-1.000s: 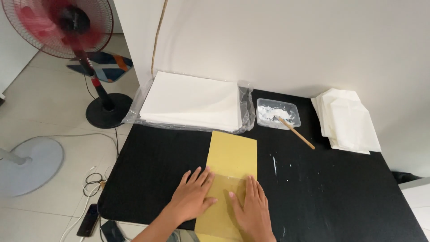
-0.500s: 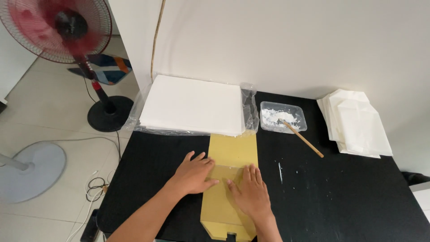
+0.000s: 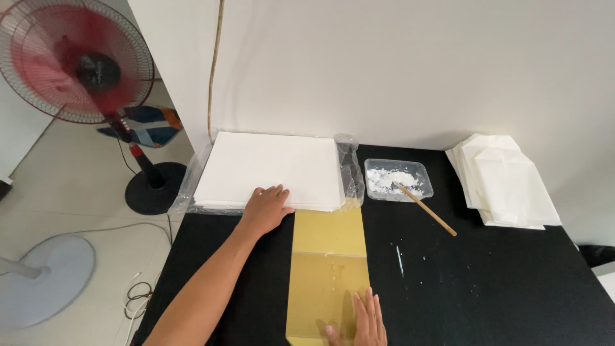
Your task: The person places a white sheet of paper onto a yellow folder on a black table. They then use a brush to apply a white adhesive from a container onto the paper and smooth it down.
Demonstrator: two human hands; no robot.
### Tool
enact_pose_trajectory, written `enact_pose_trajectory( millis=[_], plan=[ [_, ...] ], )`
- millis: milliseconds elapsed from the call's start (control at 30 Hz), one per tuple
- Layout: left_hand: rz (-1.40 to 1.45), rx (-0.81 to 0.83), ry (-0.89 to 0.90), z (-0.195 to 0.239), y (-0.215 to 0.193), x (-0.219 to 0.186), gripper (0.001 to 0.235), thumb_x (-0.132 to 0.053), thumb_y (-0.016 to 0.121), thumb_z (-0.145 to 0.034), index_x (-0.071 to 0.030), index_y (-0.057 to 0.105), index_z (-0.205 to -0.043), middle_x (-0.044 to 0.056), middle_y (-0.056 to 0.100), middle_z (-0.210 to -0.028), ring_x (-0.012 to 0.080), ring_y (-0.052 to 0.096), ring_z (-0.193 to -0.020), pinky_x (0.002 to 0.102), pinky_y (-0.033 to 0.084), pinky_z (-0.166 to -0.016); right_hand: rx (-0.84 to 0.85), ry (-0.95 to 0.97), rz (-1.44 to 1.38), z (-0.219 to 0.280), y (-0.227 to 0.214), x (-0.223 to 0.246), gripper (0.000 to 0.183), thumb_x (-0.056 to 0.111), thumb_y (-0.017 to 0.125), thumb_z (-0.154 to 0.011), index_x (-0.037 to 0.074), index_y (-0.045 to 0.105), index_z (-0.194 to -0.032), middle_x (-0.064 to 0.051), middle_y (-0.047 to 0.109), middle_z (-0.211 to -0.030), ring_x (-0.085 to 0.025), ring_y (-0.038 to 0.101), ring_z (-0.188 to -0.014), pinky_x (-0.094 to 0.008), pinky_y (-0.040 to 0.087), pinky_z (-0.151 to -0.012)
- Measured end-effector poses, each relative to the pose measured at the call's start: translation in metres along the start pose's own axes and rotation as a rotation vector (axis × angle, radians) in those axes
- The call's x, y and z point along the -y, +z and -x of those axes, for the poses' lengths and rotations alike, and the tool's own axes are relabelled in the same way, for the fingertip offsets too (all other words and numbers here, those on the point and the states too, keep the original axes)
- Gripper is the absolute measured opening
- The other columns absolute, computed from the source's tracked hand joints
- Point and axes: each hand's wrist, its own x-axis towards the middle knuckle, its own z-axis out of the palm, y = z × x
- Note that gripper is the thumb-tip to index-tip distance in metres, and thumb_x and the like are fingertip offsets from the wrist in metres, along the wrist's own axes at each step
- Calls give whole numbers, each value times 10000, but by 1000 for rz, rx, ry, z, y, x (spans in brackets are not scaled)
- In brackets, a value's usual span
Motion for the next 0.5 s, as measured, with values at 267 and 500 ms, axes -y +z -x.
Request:
enact_pose_trajectory(
  millis=[267, 500],
  plan=[
    [-11, -16, -23, 35, -19, -20, 379, -15, 515, -967, -64, 605, -1332, 33, 722, -1167, 238, 695, -972, 456, 417, -1031, 365, 117, 18, -21, -44, 18, 794, 719, 570, -818, 203, 538, -1421, 0, 504, -1576, -244, 432, -1489, -484, 402, -1165],
    [-134, -265, -11, 43, -11, -15, 407, -383, 597, -1011, -135, 651, -1329, 47, 667, -1372, 219, 621, -1238, 459, 469, -974, 556, 122, 11, -27, -53, 19, 849, 754, 500, -864, 173, 421, -1479, -16, 381, -1637, -258, 322, -1532, -519, 298, -1219]
  ],
)
